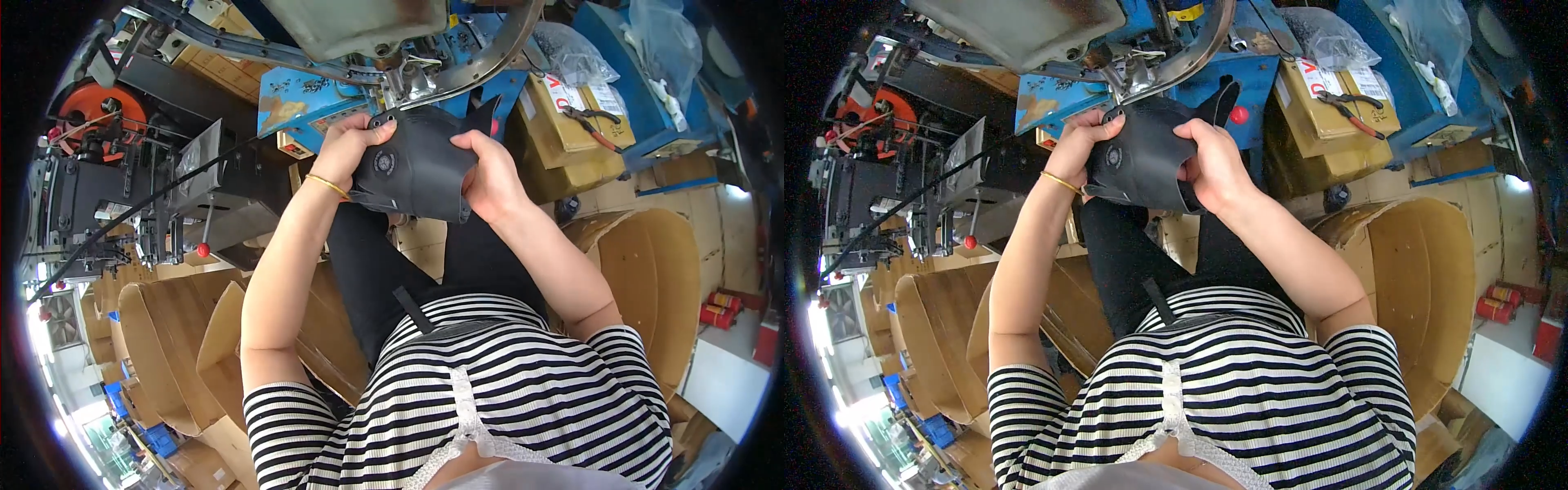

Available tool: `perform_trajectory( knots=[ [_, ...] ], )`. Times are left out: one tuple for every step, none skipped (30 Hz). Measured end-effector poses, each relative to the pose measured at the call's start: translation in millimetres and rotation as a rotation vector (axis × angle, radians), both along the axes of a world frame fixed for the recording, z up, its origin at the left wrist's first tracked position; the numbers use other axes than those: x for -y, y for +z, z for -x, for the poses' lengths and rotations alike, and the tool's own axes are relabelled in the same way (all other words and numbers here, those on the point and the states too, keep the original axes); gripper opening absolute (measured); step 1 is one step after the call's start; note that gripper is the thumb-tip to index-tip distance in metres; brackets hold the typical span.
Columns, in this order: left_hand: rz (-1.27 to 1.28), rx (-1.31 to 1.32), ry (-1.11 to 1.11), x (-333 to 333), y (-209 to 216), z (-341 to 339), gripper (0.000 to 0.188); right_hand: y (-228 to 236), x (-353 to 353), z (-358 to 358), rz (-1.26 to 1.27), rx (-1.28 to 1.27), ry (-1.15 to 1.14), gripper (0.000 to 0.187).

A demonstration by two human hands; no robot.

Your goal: Checking shoe upper components and using an industrial machine to press or assemble them.

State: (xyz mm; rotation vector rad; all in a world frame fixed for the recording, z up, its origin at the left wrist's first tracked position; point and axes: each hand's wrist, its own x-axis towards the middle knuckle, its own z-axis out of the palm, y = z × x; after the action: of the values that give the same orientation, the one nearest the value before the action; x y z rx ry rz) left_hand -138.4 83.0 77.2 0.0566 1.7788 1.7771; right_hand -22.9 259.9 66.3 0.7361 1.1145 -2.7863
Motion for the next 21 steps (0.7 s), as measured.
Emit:
perform_trajectory(
  knots=[
    [-0.002, 0.0, -0.001, -0.1, -3.2, 0.2, 0.017, -0.4, 0.9, 0.0, -0.014, -0.015, -0.013, 0.015],
    [0.002, -0.021, 0.02, 0.1, -6.6, 0.1, 0.017, 0.1, 2.8, 1.4, -0.01, 0.013, -0.057, 0.015],
    [0.005, -0.043, 0.041, 0.3, -10.0, 0.3, 0.017, 2.2, 4.2, 2.9, -0.013, 0.014, -0.058, 0.015],
    [0.0, -0.043, 0.063, -3.3, -8.9, -2.3, 0.017, 4.6, 3.1, 2.0, -0.018, 0.024, -0.076, 0.015],
    [-0.005, -0.037, 0.062, -5.3, -6.1, -2.1, 0.017, 5.6, 3.0, 1.8, -0.022, 0.034, -0.095, 0.015],
    [-0.032, -0.01, 0.039, -5.2, -2.9, -0.3, 0.017, 5.9, 8.6, 6.4, -0.049, 0.002, -0.159, 0.015],
    [-0.057, 0.018, 0.02, -2.2, -2.3, 0.3, 0.018, 6.1, 16.8, 9.9, -0.075, -0.028, -0.22, 0.016],
    [-0.065, 0.024, 0.046, 1.6, -7.6, 1.9, 0.018, 18.3, 21.0, 2.4, -0.117, 0.005, -0.163, 0.019],
    [-0.066, 0.029, 0.049, 1.9, -11.8, -0.9, 0.018, 12.2, 17.0, 0.5, -0.12, 0.01, -0.16, 0.019],
    [-0.004, -0.013, 0.051, 3.0, -11.4, -1.4, 0.018, 1.5, 13.1, 0.4, -0.093, 0.012, -0.166, 0.02],
    [0.055, -0.061, 0.062, 2.4, -8.0, -0.9, 0.019, -6.2, 11.3, 2.8, -0.068, 0.009, -0.163, 0.022],
    [0.052, -0.074, 0.069, -0.7, -5.8, -2.3, 0.021, -12.3, 14.2, 0.4, -0.038, -0.022, -0.189, 0.024],
    [0.048, -0.075, 0.072, -3.0, -1.9, -1.9, 0.021, -19.9, 13.3, 1.0, -0.042, -0.025, -0.186, 0.024],
    [0.017, -0.016, 0.033, -5.7, 1.4, -0.6, 0.021, -27.1, 12.3, 3.2, -0.051, -0.048, -0.215, 0.025],
    [-0.015, 0.041, -0.008, -7.7, 4.1, -1.4, 0.022, -32.5, 10.5, 3.4, -0.061, -0.073, -0.244, 0.026],
    [-0.013, 0.035, -0.007, -4.3, 2.0, -1.9, 0.022, -23.5, 15.2, 1.7, -0.027, -0.068, -0.259, 0.027],
    [-0.018, 0.03, 0.022, -0.4, -4.6, -2.9, 0.021, -23.0, 13.6, 2.0, -0.024, -0.074, -0.259, 0.027],
    [-0.024, 0.025, 0.05, 3.2, -10.4, -4.1, 0.021, -23.1, 8.5, 2.2, -0.001, -0.064, -0.173, 0.027],
    [-0.033, 0.021, 0.072, 1.8, -10.0, -6.4, 0.021, -22.5, 3.4, 1.8, 0.017, -0.051, -0.093, 0.026],
    [-0.029, -0.001, 0.072, 1.9, -8.9, -7.4, 0.02, -20.1, 4.5, 2.3, 0.005, -0.073, -0.126, 0.026],
    [-0.031, -0.005, 0.067, 1.4, -8.5, -8.4, 0.02, -23.2, 1.5, 2.6, 0.003, -0.077, -0.131, 0.026]
  ],
)
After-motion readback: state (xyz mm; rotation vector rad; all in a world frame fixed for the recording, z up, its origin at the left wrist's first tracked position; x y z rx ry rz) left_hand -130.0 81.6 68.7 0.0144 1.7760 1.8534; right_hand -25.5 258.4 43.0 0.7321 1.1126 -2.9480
